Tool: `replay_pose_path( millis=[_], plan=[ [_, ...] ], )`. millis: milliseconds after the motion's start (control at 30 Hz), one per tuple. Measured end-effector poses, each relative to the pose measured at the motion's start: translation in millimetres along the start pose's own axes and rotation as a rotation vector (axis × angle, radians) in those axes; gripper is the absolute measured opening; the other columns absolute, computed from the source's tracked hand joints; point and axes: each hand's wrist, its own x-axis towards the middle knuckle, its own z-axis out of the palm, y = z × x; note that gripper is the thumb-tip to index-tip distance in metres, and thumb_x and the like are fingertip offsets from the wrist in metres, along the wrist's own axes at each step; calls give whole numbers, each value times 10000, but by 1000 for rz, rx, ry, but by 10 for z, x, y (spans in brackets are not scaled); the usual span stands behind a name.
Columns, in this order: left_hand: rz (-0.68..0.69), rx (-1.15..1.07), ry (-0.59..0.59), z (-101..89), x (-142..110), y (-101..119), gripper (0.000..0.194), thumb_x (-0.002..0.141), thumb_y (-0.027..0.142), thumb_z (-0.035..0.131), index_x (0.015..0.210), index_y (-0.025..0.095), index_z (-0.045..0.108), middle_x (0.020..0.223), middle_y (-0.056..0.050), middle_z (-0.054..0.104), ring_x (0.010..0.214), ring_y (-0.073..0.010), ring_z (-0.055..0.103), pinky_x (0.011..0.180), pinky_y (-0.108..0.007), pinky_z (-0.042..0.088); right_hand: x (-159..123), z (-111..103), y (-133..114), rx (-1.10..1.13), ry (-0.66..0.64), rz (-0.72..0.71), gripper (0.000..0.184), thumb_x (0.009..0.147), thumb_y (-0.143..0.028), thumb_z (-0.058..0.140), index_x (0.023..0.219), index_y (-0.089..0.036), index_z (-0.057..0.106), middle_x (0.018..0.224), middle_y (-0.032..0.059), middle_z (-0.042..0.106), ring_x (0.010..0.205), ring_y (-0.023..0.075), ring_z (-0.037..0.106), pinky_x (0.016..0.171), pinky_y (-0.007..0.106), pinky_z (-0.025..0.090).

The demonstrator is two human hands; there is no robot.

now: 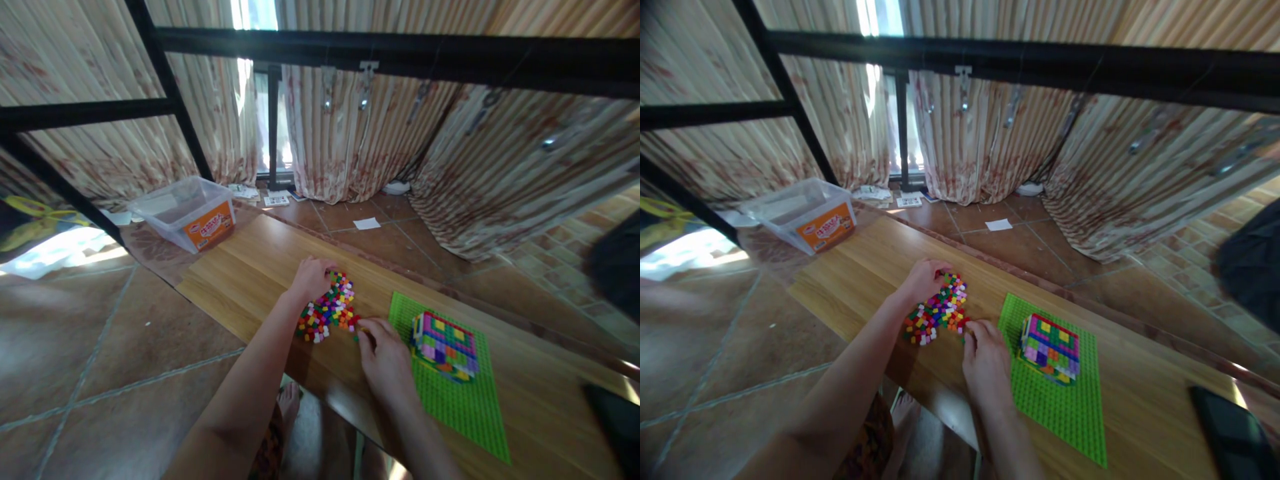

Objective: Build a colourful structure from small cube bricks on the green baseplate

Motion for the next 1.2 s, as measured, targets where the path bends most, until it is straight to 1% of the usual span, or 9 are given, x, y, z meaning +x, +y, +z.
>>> replay_pose_path(
  millis=[100,200,400,600,767,900,1033,1133,1200],
  plan=[
    [-3,-15,-16,-23,-31,32,422,742,111,539,1120,224,689,1108,-37,711,1019,-205,611,988,-342,431,-4,-26,-54,139,-47,2,248,864,-188,443,986,-198,658,967,79,672,893,200,625,816,353,490],
    [-18,-23,-27,-46,-52,85,379,745,150,575,1092,238,700,1095,-35,714,1009,-217,611,978,-362,432,-6,-58,-60,215,-26,11,262,879,-200,429,1013,-203,654,989,79,670,909,194,629,823,348,495],
    [-53,-41,-47,-86,-64,202,285,749,184,596,994,257,723,974,-20,731,969,-221,618,961,-393,420,0,-101,-12,206,48,19,242,892,-231,439,973,-201,666,970,80,681,908,199,629,824,360,498],
    [-54,-55,-39,-102,-91,263,325,747,127,559,1027,222,693,1004,-36,725,972,-221,634,995,-433,391,9,-133,-51,198,64,13,242,901,-240,442,959,-199,673,975,77,673,901,189,630,811,341,499],
    [-14,-194,-8,-124,-135,289,354,742,61,522,1044,175,669,956,-48,714,893,-170,641,914,-329,468,22,-173,-48,227,135,44,233,897,-279,469,963,-199,677,979,83,677,907,192,626,805,342,499],
    [50,-441,-46,-152,-238,419,314,774,86,542,1062,147,652,956,-55,700,865,-144,641,852,-284,506,48,-181,-47,336,180,170,265,867,-378,535,983,-188,680,938,81,690,818,183,629,739,329,506],
    [136,-680,-198,-156,-376,643,294,777,114,586,1064,136,647,979,-62,688,879,-136,643,825,-263,518,98,-179,-54,615,193,343,340,779,-448,632,974,-176,691,870,57,709,752,170,633,678,304,508],
    [97,-755,-253,-142,-440,785,282,778,118,596,1054,135,654,959,-59,688,852,-130,644,794,-249,518,119,-185,-56,781,181,423,306,731,-435,681,871,-164,707,698,18,681,609,137,589,584,270,477],
    [44,-802,-273,-133,-459,843,260,786,134,599,1040,132,656,913,-51,693,806,-125,642,752,-239,516,118,-192,-59,856,212,459,287,707,-420,709,830,-161,710,644,4,664,566,122,562,556,257,460]
  ],
)
